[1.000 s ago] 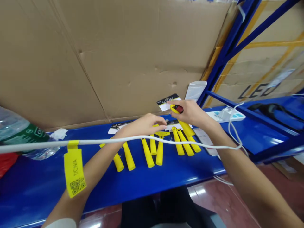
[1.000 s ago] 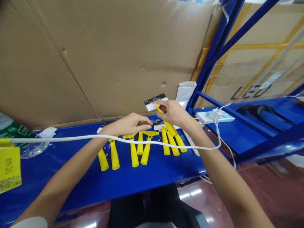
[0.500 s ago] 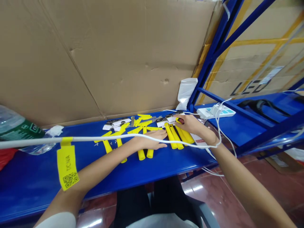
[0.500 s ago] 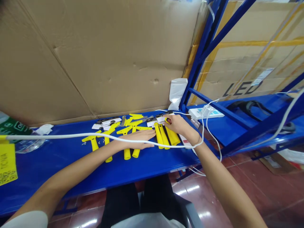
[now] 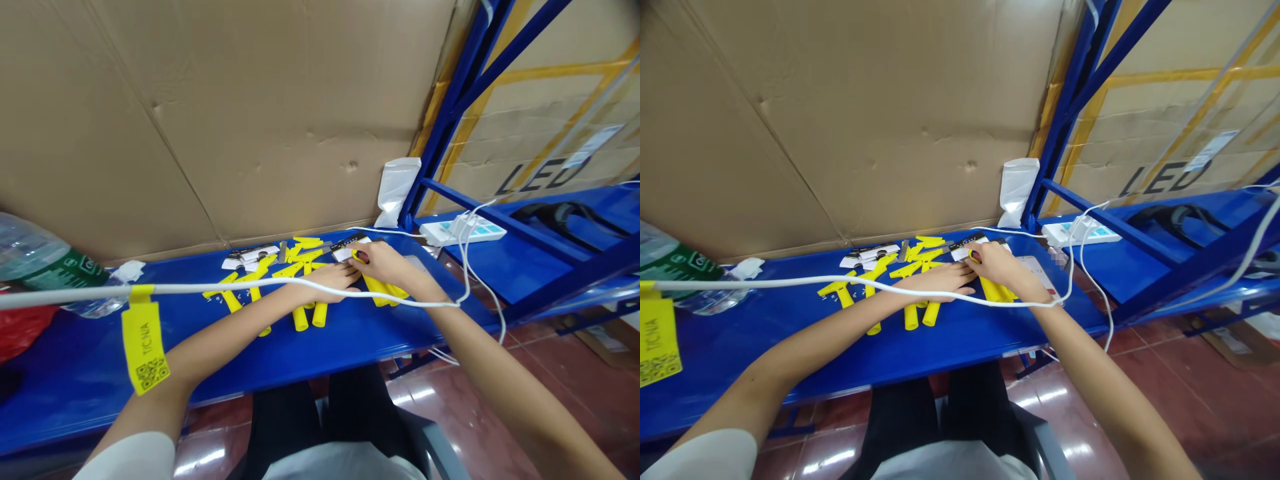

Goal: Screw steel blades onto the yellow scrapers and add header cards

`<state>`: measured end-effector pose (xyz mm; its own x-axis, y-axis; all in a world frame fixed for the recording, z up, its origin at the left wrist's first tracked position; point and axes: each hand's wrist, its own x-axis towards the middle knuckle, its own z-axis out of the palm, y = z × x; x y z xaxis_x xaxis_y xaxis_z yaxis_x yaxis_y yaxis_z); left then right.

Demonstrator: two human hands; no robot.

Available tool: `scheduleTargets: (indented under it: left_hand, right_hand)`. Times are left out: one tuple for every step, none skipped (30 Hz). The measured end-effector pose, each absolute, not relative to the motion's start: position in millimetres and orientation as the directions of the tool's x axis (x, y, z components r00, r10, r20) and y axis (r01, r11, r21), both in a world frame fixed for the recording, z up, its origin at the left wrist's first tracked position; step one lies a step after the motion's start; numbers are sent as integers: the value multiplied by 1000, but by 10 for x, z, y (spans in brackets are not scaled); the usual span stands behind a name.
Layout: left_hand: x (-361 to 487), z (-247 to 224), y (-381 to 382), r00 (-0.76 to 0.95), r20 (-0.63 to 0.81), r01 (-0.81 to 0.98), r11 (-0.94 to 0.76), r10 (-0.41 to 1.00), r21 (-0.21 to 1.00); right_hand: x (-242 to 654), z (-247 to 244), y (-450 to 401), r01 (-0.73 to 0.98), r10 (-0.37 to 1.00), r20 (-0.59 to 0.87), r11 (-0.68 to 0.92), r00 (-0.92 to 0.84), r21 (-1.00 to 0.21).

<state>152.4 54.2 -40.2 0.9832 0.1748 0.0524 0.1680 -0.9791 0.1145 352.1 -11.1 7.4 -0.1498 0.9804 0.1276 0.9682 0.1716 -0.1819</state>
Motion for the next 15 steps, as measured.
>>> scheduleTargets:
  left_hand:
    - [1522,-400,529,983,19,177,-979,180,105]
    - [1510,-396,514,982,-15,186,-978,186,93]
    - [1488,-394,497,981,-39,194,-978,191,80]
    - [1458,-392,480,980,-48,196,-978,193,70]
    - [1421,-394,464,979,-49,198,-978,196,64]
    - [1380,-399,450,978,-47,206,-977,203,64]
    - [1336,-408,439,975,-47,218,-973,215,72]
    - [1293,-419,431,971,-50,236,-968,232,86]
    - [1252,-431,424,966,-54,257,-961,253,101]
    - [1215,-444,419,960,-59,279,-953,274,117]
    - [1184,-454,415,954,-59,301,-944,295,133]
    - [1159,-461,410,949,-56,316,-937,311,147]
    - [1141,-463,404,944,-50,329,-931,325,159]
    - [1127,-456,394,941,-44,338,-926,335,167]
    - [1117,-441,380,938,-42,346,-922,344,171]
  right_hand:
    - [3482,59,-110,971,982,114,167,-149,-169]
    - [3449,45,-111,975,984,101,160,-145,-155]
    - [3421,31,-113,978,986,91,152,-140,-140]
    - [3398,19,-115,982,987,82,145,-136,-124]
    - [3378,10,-116,985,989,75,137,-129,-108]
    - [3358,4,-118,988,990,68,126,-120,-91]
    - [3337,1,-118,991,992,62,113,-109,-74]
    - [3314,1,-116,994,994,56,96,-93,-55]
    - [3287,2,-114,996,996,50,78,-76,-35]
    - [3258,4,-110,998,997,45,60,-59,-16]
    - [3227,6,-105,999,998,41,43,-43,3]
    - [3195,8,-98,999,999,37,29,-29,20]
    - [3164,9,-91,999,999,33,19,-20,36]
    - [3136,9,-82,999,999,28,14,-15,49]
    - [3111,8,-74,998,1000,24,12,-13,61]
